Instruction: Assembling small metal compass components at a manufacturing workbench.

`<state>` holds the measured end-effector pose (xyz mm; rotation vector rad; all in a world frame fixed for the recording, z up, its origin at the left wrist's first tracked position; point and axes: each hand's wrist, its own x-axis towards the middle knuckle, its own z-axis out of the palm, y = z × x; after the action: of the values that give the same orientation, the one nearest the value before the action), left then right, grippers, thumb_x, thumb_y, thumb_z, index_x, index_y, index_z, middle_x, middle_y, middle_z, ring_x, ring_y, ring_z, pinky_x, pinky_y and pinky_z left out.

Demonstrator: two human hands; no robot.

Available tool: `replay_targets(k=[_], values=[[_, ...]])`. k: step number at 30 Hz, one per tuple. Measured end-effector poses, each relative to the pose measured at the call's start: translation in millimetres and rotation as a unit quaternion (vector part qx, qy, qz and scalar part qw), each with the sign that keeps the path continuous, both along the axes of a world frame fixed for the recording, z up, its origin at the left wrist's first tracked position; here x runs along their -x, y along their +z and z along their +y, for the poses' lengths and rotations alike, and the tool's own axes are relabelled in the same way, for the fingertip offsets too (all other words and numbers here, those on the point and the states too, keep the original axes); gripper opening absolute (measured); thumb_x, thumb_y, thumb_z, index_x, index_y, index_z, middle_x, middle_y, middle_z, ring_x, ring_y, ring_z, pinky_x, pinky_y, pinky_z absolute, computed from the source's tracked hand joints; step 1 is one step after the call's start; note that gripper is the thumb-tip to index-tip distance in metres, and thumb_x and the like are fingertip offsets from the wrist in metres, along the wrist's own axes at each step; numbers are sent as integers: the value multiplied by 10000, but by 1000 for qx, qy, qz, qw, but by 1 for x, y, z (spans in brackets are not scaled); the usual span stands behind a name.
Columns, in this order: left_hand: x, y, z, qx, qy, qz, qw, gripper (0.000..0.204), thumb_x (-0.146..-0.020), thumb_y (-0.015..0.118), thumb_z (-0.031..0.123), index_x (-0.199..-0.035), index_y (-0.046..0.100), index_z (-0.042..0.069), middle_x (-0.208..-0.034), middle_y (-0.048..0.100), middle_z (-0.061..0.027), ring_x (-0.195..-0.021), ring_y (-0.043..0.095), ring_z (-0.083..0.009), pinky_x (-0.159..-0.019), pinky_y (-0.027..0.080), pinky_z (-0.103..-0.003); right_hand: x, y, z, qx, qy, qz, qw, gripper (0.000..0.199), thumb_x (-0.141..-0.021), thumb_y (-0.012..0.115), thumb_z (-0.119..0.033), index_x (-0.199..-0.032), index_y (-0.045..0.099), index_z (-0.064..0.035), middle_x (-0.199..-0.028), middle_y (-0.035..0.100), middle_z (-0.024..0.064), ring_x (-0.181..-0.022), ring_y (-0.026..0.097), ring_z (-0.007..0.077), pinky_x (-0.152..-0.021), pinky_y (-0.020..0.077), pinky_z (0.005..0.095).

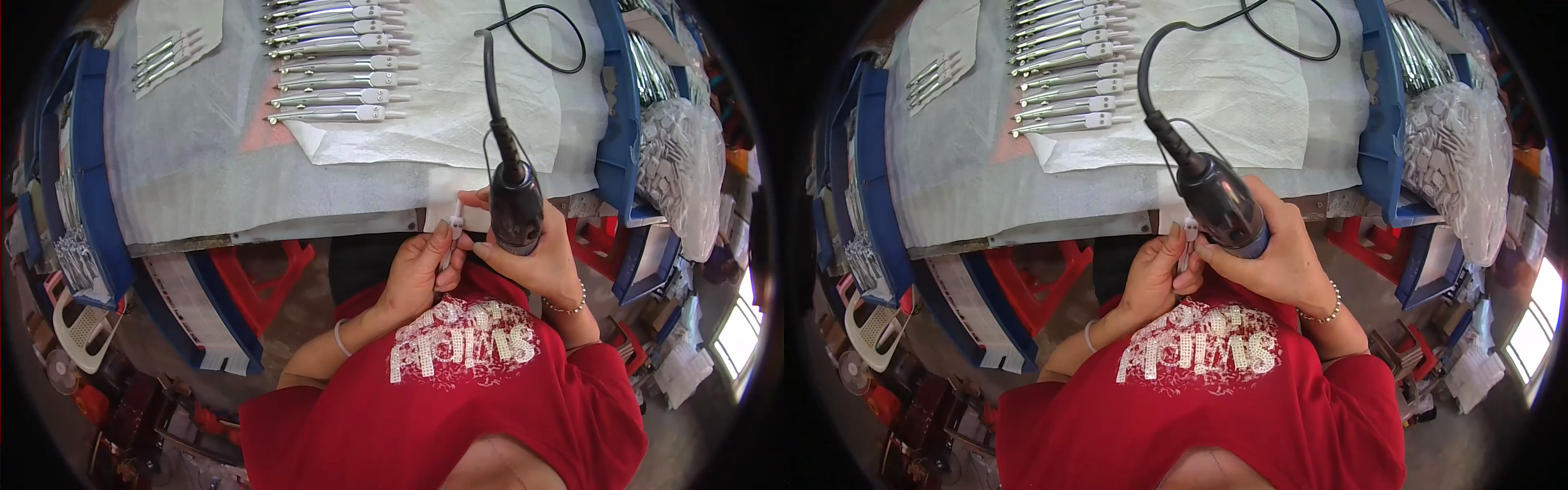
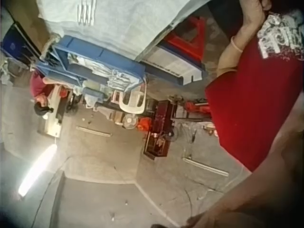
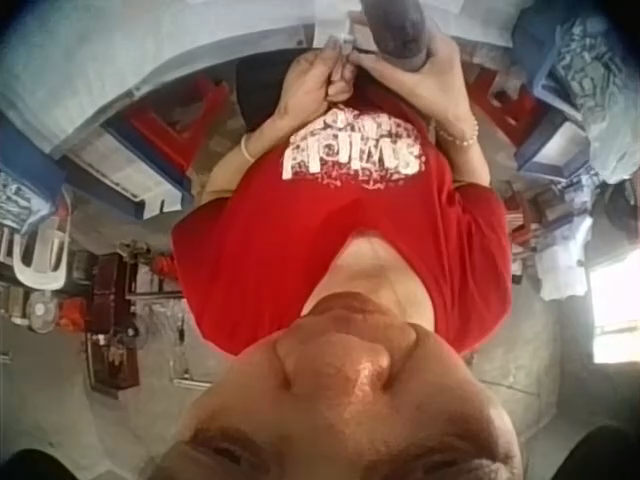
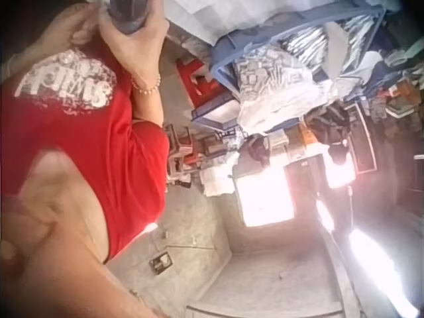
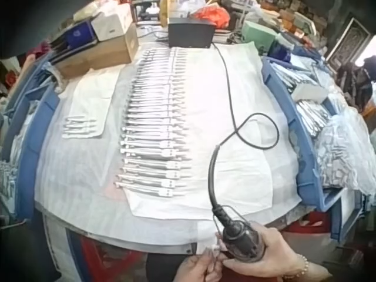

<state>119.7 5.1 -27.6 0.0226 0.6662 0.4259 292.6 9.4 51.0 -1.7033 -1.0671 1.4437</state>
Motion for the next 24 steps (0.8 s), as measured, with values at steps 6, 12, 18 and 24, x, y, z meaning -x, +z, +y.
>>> replay_targets(k=[6,12,18,24], values=[[-3,2,-10,-97,6,75,992,375,-988,449,351,-937,591,8,-676,513,-1,-507,414,-51,-461,323,-193,3,2,6,28,-12,18,999,480,-713,737,-76,-1144,536,-10,-850,636,38,-792,580,87,-737,471,257],[-7,4,-12,-146,10,85,986,257,-986,475,228,-981,600,3,-678,507,7,-506,418,-46,-457,336,-191,4,3,6,27,-24,8,999,481,-726,719,-31,-1162,519,4,-955,656,52,-782,579,79,-727,475,248],[-5,9,-7,-116,-28,92,989,209,-975,493,170,-1032,603,1,-694,504,5,-507,404,-48,-463,330,-199,1,20,-4,-309,-105,154,933,609,-732,756,-95,-1218,389,-89,-747,583,59,-629,587,174,-607,505,310],[-5,9,-9,-108,-11,112,988,201,-976,484,158,-1007,599,-3,-679,498,20,-496,389,-35,-450,316,-185,12,26,10,-491,57,153,856,566,-784,756,-241,-1232,427,-136,-769,604,-7,-613,598,91,-550,486,207]])
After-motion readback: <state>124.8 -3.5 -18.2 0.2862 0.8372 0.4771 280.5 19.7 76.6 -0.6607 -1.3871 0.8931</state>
